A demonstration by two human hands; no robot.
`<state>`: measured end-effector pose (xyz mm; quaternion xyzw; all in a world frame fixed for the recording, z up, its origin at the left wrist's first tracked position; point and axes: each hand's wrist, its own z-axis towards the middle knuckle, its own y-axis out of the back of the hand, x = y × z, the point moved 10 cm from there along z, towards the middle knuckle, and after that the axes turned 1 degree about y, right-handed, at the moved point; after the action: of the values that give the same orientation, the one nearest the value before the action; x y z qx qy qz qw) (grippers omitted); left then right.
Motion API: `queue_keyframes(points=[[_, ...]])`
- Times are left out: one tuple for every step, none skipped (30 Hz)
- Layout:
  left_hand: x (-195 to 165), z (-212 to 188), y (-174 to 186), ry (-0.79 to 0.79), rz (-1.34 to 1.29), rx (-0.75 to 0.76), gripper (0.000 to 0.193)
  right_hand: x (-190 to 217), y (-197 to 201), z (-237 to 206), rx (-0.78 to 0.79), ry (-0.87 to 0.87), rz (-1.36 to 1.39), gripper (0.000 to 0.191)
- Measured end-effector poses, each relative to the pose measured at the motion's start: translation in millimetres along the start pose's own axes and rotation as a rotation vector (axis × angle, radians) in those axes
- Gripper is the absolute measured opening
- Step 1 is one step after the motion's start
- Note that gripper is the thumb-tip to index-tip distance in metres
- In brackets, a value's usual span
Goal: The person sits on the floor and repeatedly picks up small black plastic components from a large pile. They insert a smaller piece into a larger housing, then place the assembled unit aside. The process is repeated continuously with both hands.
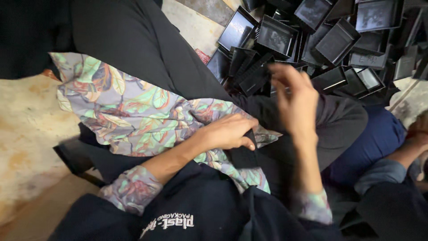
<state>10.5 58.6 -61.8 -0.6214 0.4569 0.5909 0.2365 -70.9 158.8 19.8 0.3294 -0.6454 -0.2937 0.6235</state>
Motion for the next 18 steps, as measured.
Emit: queue_keyframes(points=[[3.6,-1.3,3.0,0.024,0.005,-0.035,0.05,16.5,-10.7,11.0,-0.035,0.159,-0.119,0.033],[6.2,-2.7,8.1,0.045,0.008,-0.067,0.049,31.8,-21.9,18.6,-0.068,0.313,-0.241,0.041],[1.2,-4.0,15.0,0.005,-0.009,-0.099,0.049,28.3,-24.0,28.3,-0.106,0.287,-0.262,0.035],[-4.1,-5.9,25.0,-0.037,-0.027,-0.131,0.049,24.3,-22.6,36.2,-0.145,0.263,-0.286,0.029],[-10.9,-7.9,36.3,-0.081,-0.048,-0.168,0.049,20.4,-17.2,40.5,-0.181,0.242,-0.312,0.023],[-17.0,-11.8,57.2,-0.117,-0.019,-0.29,0.049,14.5,-3.4,41.4,-0.238,0.216,-0.262,0.02],[-23.1,-18.2,78.3,-0.147,0.006,-0.417,0.048,8.7,12.5,38.6,-0.289,0.194,-0.21,0.017],[-20.5,-23.3,97.2,-0.114,-0.069,-0.516,0.054,3.8,26.4,33.2,-0.331,0.17,-0.156,0.014],[-17.2,-29.7,113.7,-0.078,-0.142,-0.612,0.061,-9.4,31.1,27.9,-0.306,0.062,-0.01,0.008],[-23.1,-33.4,121.9,-0.114,-0.163,-0.646,0.07,-21.0,32.9,21.3,-0.284,-0.045,0.134,0.004],[-28.7,-36.2,129.1,-0.154,-0.183,-0.678,0.079,-31.8,32.1,14.6,-0.263,-0.153,0.276,0.007],[-34.1,-38.7,133.9,-0.195,-0.204,-0.706,0.088,-31.1,19.6,5.8,-0.199,-0.195,0.369,0.01],[-33.5,-36.4,133.3,-0.192,-0.292,-0.679,0.091,-28.3,2.5,-2.9,-0.134,-0.236,0.462,0.014],[-32.6,-34.5,131.1,-0.187,-0.379,-0.65,0.094,-16.8,-13.3,-6.7,-0.08,-0.187,0.52,0.011],[-31.4,-32.4,127.9,-0.181,-0.462,-0.62,0.097,-4.6,-30.3,-9.5,-0.025,-0.139,0.579,0.011],[-27.5,-32.5,127.9,-0.164,-0.544,-0.636,0.088,-0.9,-41.6,-11.2,0.017,-0.155,0.468,0.012],[-23.0,-32.8,127.2,-0.146,-0.626,-0.652,0.08,2.4,-50.7,-11.8,0.059,-0.17,0.359,0.014],[-17.4,-33.1,126.5,-0.124,-0.708,-0.67,0.072,13.8,-52.6,-8.0,0.062,-0.082,0.246,0.015]])
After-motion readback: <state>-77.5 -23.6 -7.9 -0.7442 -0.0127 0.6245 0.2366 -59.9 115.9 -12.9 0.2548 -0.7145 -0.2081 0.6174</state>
